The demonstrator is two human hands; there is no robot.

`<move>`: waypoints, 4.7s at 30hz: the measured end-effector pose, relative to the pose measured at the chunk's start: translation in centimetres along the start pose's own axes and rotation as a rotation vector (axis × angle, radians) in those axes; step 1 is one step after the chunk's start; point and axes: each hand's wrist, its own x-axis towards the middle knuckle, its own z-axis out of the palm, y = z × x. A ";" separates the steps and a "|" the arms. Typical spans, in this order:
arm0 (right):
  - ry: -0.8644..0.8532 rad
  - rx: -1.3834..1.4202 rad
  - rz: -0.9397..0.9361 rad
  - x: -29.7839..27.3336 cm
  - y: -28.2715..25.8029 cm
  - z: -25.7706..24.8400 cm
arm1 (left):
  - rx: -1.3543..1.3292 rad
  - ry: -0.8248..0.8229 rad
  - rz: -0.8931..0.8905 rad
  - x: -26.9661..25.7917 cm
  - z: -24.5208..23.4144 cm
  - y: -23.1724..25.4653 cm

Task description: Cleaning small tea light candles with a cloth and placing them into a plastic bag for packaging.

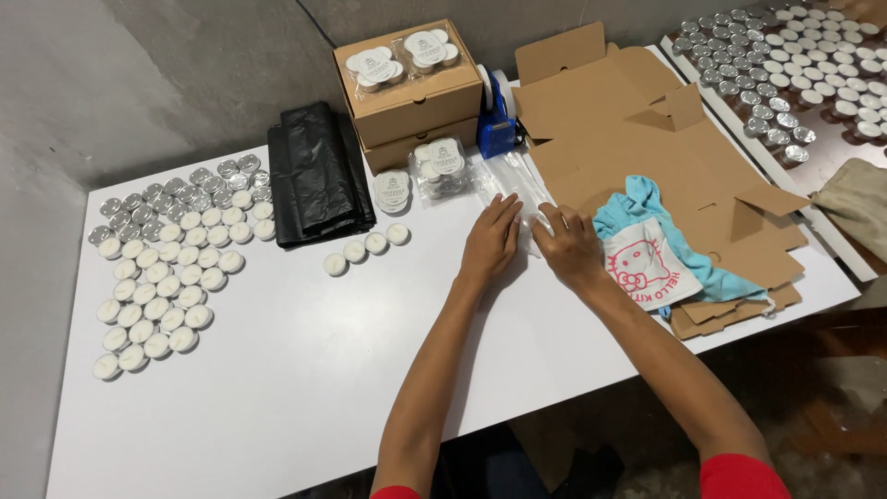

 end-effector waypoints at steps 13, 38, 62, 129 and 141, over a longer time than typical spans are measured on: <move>-0.145 0.300 0.274 0.5 -1.0 -2.8 | 0.103 -0.128 -0.032 0.1 -0.7 0.3; -0.333 0.728 0.586 -0.8 -1.3 -3.5 | 0.176 -0.262 -0.097 0.5 -0.3 -0.2; -0.092 0.966 0.802 -2.6 1.2 -9.4 | 0.042 -0.266 -0.152 0.5 -1.7 0.4; -0.510 1.022 0.560 12.6 -16.5 -0.5 | -1.090 0.291 -0.802 -16.1 -25.8 -3.8; -0.601 1.778 0.486 10.4 -13.1 -2.5 | -1.114 0.248 -0.801 -15.4 -27.5 -1.0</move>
